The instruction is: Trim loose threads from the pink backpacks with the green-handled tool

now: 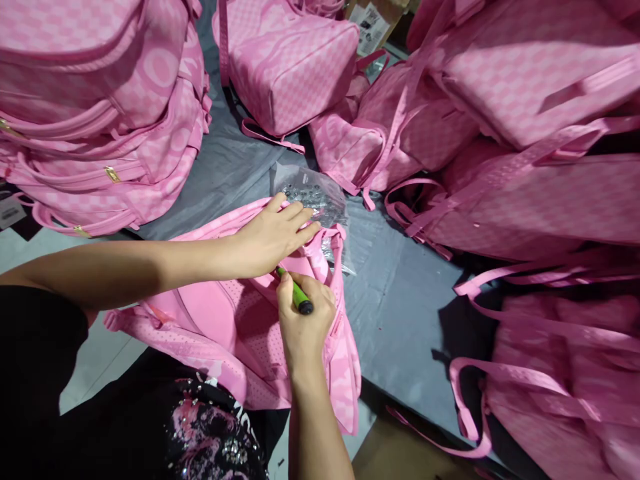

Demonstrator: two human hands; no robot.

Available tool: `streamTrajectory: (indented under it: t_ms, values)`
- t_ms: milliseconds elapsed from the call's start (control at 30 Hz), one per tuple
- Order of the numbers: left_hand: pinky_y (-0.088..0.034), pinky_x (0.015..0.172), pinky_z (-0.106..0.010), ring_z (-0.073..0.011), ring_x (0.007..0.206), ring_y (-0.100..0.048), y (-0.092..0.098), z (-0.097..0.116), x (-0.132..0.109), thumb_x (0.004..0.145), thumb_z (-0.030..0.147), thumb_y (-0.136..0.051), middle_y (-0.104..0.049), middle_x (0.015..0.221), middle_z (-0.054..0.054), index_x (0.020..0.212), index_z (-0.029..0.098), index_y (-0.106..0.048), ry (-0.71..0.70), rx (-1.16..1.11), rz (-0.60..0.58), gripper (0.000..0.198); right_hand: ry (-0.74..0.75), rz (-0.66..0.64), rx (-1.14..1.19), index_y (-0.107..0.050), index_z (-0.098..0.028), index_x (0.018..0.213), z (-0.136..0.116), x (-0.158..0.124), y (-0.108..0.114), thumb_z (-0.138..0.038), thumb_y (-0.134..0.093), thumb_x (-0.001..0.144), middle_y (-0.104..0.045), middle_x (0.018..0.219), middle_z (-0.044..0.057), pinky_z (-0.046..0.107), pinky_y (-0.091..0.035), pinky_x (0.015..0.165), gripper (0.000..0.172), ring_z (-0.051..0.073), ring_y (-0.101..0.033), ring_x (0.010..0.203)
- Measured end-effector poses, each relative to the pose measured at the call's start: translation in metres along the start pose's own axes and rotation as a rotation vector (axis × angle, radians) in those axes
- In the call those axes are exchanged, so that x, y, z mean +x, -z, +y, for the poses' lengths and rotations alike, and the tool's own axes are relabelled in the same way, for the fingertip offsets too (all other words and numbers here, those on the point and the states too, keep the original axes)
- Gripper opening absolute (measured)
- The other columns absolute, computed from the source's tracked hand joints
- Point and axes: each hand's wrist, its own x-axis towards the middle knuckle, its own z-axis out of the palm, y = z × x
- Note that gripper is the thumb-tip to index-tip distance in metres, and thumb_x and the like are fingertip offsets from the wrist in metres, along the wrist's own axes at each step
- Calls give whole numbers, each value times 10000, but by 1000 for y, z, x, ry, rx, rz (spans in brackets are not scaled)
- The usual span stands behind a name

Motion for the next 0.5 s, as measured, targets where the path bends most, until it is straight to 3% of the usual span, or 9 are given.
streamTrajectory:
  t_ms: [367, 500]
  values:
    - [-312, 1064, -452, -314, 1225, -495, 7, -1, -3, 944, 208, -470, -559, 1346, -163, 1421, 116, -493, 3, -55, -13, 487, -37, -127, 18, -765, -191, 864, -4, 3, 10, -415, -600, 886, -749, 766, 51, 325, -517, 682, 279, 215, -686, 705]
    - [-302, 1075, -488, -327, 1251, -487, 6, -1, -1, 943, 223, -475, -546, 1389, -175, 1432, 111, -486, 11, -80, -19, 502, 25, -149, -7, -773, -195, 878, -2, 7, 14, -454, -588, 878, -761, 801, 65, 329, -520, 674, 318, 230, -696, 714]
